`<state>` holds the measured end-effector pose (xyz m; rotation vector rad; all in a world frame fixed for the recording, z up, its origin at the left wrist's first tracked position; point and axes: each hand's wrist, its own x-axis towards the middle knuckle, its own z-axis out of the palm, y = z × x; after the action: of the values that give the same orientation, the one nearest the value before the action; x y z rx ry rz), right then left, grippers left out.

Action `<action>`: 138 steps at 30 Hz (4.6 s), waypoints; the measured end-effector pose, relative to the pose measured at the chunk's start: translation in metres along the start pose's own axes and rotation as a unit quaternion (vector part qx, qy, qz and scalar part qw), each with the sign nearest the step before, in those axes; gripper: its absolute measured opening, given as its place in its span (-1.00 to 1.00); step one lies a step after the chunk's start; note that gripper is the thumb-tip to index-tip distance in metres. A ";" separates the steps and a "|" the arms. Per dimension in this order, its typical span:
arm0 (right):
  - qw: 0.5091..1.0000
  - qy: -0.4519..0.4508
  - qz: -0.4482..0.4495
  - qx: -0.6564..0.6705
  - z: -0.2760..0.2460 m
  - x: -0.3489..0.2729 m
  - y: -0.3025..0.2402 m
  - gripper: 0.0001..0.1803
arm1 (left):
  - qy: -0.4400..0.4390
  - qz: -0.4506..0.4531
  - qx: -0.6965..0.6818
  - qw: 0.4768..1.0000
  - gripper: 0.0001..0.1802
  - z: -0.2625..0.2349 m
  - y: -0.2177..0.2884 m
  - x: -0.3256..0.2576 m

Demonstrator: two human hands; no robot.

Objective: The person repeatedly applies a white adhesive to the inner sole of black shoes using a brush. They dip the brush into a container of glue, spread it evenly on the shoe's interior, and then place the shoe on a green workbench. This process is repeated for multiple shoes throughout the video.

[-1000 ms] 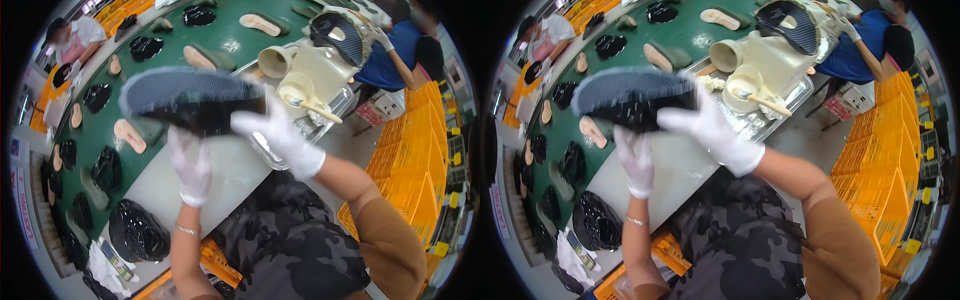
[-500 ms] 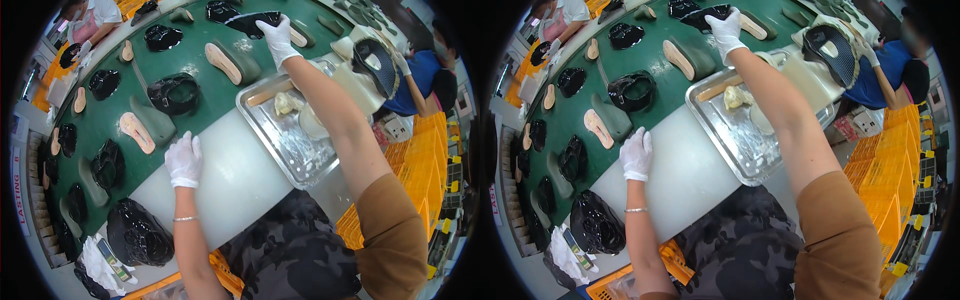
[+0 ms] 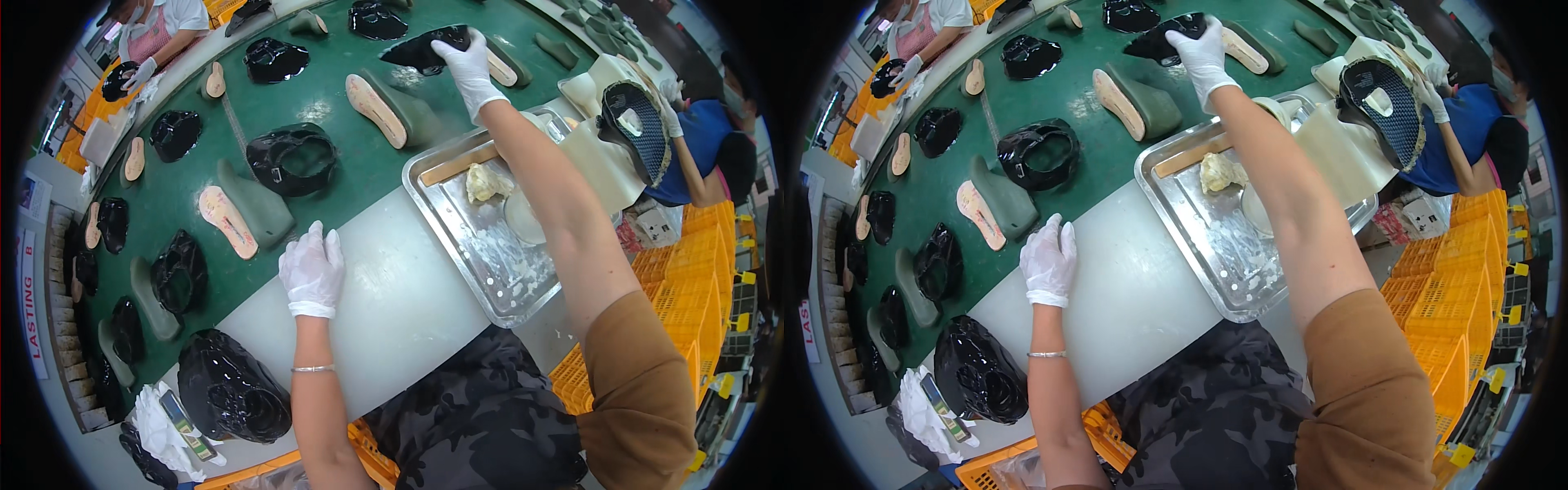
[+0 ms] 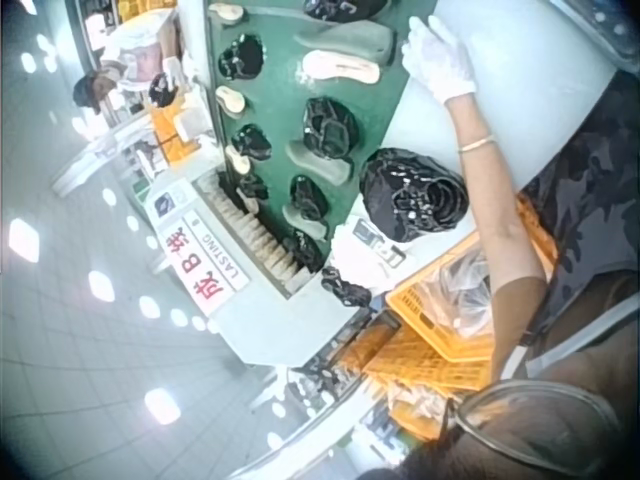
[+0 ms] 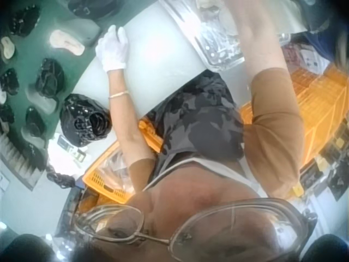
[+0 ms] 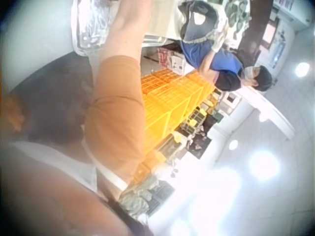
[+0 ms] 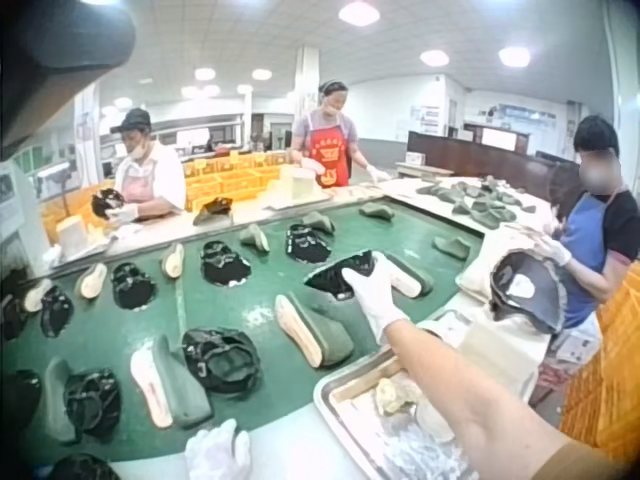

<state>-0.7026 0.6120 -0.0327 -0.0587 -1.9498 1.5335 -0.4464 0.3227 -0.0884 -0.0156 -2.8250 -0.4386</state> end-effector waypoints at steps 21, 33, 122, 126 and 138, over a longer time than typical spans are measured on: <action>0.580 -0.431 -0.434 -0.539 -0.033 -0.048 -0.043 -0.49 | -0.039 -0.034 0.001 0.999 -0.57 -0.003 0.007 0.001; 0.772 -0.023 -0.430 -0.468 -0.254 -0.099 -0.176 -0.57 | 0.062 0.053 0.000 0.997 -0.61 0.014 -0.011 -0.005; 0.821 -0.553 -0.037 0.136 -0.211 -0.281 -0.183 -0.58 | 0.016 -0.067 -0.636 0.769 -0.15 -0.086 0.133 -0.157; 0.812 -0.518 -0.237 0.123 -0.204 -0.285 -0.183 -0.61 | 0.123 -0.147 -0.669 0.718 -0.58 -0.080 0.155 -0.145; 0.872 -0.440 -0.207 0.057 -0.222 -0.268 -0.198 -0.58 | 0.102 -0.296 -0.771 0.555 -0.54 -0.052 0.133 -0.151</action>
<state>-0.3097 0.6284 0.0436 1.2285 -2.2833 1.4821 -0.2803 0.4386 -0.0432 0.5629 -1.2004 -2.5607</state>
